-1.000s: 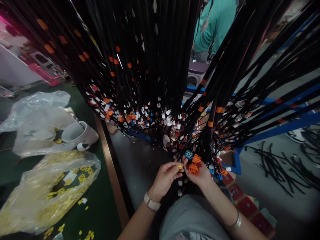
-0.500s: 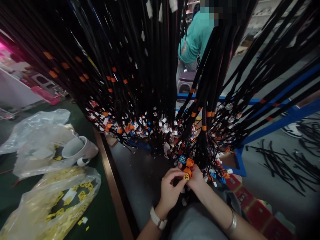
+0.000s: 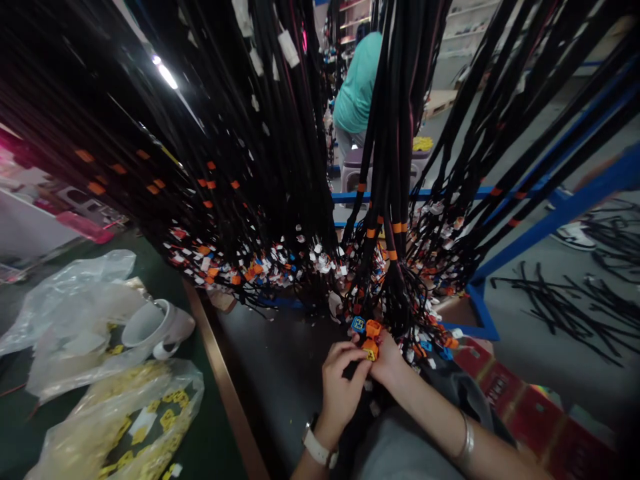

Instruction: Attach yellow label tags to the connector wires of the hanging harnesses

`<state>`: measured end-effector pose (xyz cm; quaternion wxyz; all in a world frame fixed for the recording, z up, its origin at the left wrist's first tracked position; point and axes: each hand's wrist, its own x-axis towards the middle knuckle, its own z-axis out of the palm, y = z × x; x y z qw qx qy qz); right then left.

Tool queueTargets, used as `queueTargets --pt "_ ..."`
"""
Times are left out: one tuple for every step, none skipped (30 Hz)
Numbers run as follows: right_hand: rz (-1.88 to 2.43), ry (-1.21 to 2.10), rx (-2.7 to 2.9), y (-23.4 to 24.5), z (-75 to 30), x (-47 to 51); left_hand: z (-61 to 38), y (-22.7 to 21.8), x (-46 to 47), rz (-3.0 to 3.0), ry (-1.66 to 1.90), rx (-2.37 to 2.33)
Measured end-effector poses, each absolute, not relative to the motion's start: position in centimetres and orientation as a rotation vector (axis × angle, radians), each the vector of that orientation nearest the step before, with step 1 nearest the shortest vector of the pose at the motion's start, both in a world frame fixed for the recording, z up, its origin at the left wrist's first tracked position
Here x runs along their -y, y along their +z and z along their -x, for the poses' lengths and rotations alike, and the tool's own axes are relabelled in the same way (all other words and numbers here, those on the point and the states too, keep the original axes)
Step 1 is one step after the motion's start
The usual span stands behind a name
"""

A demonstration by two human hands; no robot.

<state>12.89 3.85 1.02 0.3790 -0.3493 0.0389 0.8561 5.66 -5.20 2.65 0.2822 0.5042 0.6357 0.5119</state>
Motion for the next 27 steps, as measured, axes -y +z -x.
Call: queueTargets --pt "0.918 2.180 -0.112 1.1 -12.8 -3.8 -5.7 2.6 5.2 -1.304 1.384 -1.714" --pt "0.955 2.172 -0.129 1.2 -12.7 -3.7 -5.7 2.5 5.1 -1.244 1.395 -1.719" --pt "0.994 2.165 -0.146 1.3 -12.6 -3.6 -5.8 2.4 5.0 -1.176 1.399 -1.712" --pt "1.022 2.158 -0.156 1.4 -12.6 -3.5 -5.8 2.3 4.9 -1.107 1.394 -1.691" --pt "1.048 2.151 -0.164 1.5 -12.6 -3.5 -5.8 2.3 4.9 -1.041 1.383 -1.663" --pt "1.073 2.142 -0.170 1.6 -12.5 -3.4 -5.8 2.2 4.8 -0.987 1.365 -1.630" --pt "1.097 2.132 -0.176 1.7 -12.5 -3.3 -5.8 2.2 4.8 -0.949 1.345 -1.596" --pt "1.119 2.121 -0.180 1.7 -12.5 -3.3 -5.7 2.2 4.7 -0.927 1.329 -1.564" --pt "1.137 2.110 -0.184 1.8 -12.5 -3.3 -5.7 2.1 4.7 -0.914 1.319 -1.539" --pt "1.152 2.102 -0.188 1.9 -12.5 -3.3 -5.7 2.1 4.7 -0.908 1.314 -1.522" --pt "1.163 2.099 -0.190 2.0 -12.4 -3.3 -5.6 2.1 4.7 -0.906 1.313 -1.510" --pt "1.171 2.100 -0.192 2.1 -12.4 -3.3 -5.6 2.1 4.7 -0.904 1.316 -1.504" --pt "1.177 2.107 -0.194 2.1 -12.4 -3.4 -5.5 2.1 4.7 -0.900 1.318 -1.504" --pt "1.180 2.119 -0.196 2.2 -12.4 -3.4 -5.5 2.1 4.8 -0.898 1.317 -1.507" --pt "1.182 2.133 -0.198 2.3 -12.3 -3.5 -5.4 2.1 4.8 -0.897 1.314 -1.510" --pt "1.182 2.150 -0.200 2.3 -12.3 -3.5 -5.4 2.0 4.8 -0.892 1.311 -1.513" --pt "1.180 2.167 -0.202 2.3 -12.4 -3.5 -5.3 2.0 4.8 -0.882 1.309 -1.514" --pt "1.176 2.183 -0.202 2.2 -12.4 -3.6 -5.3 2.0 4.8 -0.864 1.306 -1.514" --pt "1.172 2.197 -0.201 2.2 -12.4 -3.6 -5.3 2.0 4.8 -0.839 1.303 -1.512" --pt "1.170 2.209 -0.199 2.1 -12.5 -3.6 -5.3 1.9 4.8 -0.807 1.300 -1.506" --pt "1.170 2.219 -0.195 2.1 -12.5 -3.6 -5.3 1.9 4.8 -0.771 1.299 -1.496" --pt "1.169 2.229 -0.188 2.0 -12.6 -3.5 -5.3 1.8 4.8 -0.733 1.299 -1.483" --pt "1.168 2.243 -0.178 2.0 -12.7 -3.5 -5.3 1.8 4.9 -0.694 1.305 -1.466" --pt "1.165 2.262 -0.164 2.0 -12.8 -3.5 -5.3 1.7 4.9 -0.655 1.318 -1.446" --pt "1.159 2.290 -0.147 2.0 -13.0 -3.5 -5.3 1.6 4.9 -0.619 1.335 -1.420" --pt "1.151 2.326 -0.127 2.0 -13.2 -3.6 -5.2 1.5 5.0 -0.581 1.357 -1.389" --pt "1.144 2.366 -0.110 2.0 -13.4 -3.6 -5.1 1.5 5.0 -0.544 1.378 -1.352"
